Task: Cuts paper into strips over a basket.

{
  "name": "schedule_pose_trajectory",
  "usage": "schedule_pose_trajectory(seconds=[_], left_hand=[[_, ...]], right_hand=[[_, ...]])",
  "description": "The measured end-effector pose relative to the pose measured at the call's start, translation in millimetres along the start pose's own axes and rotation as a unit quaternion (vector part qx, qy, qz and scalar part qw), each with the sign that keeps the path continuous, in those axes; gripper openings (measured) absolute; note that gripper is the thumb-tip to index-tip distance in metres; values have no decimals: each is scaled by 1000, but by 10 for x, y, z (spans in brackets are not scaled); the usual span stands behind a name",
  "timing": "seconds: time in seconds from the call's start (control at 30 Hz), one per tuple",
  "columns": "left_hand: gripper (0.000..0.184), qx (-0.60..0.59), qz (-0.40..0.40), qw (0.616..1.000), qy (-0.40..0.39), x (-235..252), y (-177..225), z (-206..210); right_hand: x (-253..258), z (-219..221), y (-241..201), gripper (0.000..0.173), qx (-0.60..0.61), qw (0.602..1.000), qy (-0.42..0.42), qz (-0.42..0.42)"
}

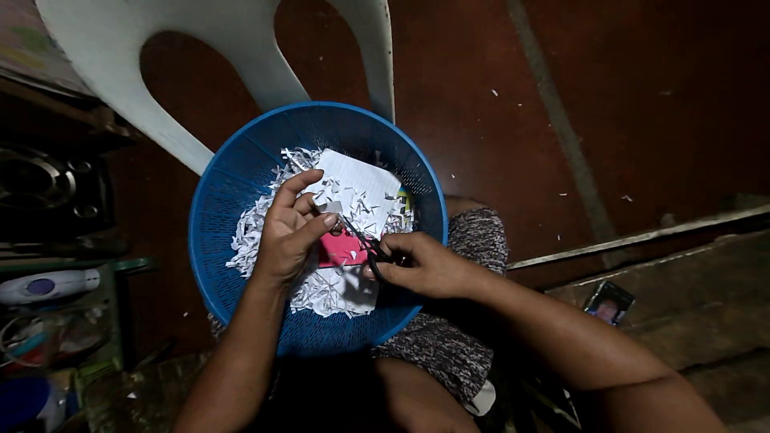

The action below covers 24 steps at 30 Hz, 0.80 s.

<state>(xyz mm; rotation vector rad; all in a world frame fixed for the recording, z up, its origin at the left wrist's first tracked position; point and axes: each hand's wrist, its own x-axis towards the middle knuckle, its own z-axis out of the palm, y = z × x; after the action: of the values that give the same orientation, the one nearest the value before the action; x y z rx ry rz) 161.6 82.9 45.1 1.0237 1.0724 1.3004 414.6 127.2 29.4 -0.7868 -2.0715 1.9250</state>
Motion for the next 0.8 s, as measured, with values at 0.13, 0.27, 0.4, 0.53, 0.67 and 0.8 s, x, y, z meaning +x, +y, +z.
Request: schedule_pose_trajectory(seconds=[0.13,0.27,0.4,0.53,0.67,0.8], left_hand=[[63,-2,6,1000,-7,2,-14,-2],[64,-2,0,1000,-8,-1,-14,-2],[65,-17,-13,1000,-4,-2,-9,3],[62,-12,-12,1000,5,-6,3,14],[62,-18,-3,1000,1,-4,3,16],[62,-18,-2,1000,-1,-6,-4,16]], right_hand=[[-1,3,8,42,-5,1000,5,3],[0,6,14,40,2,1000,15,1],[4,11,14,39,10,1000,18,0],[-1,5,9,41,1,1000,10,2],[-2,8,-3,41,-2,1000,7,-2],[-4,12,1,41,-6,1000,5,-3]])
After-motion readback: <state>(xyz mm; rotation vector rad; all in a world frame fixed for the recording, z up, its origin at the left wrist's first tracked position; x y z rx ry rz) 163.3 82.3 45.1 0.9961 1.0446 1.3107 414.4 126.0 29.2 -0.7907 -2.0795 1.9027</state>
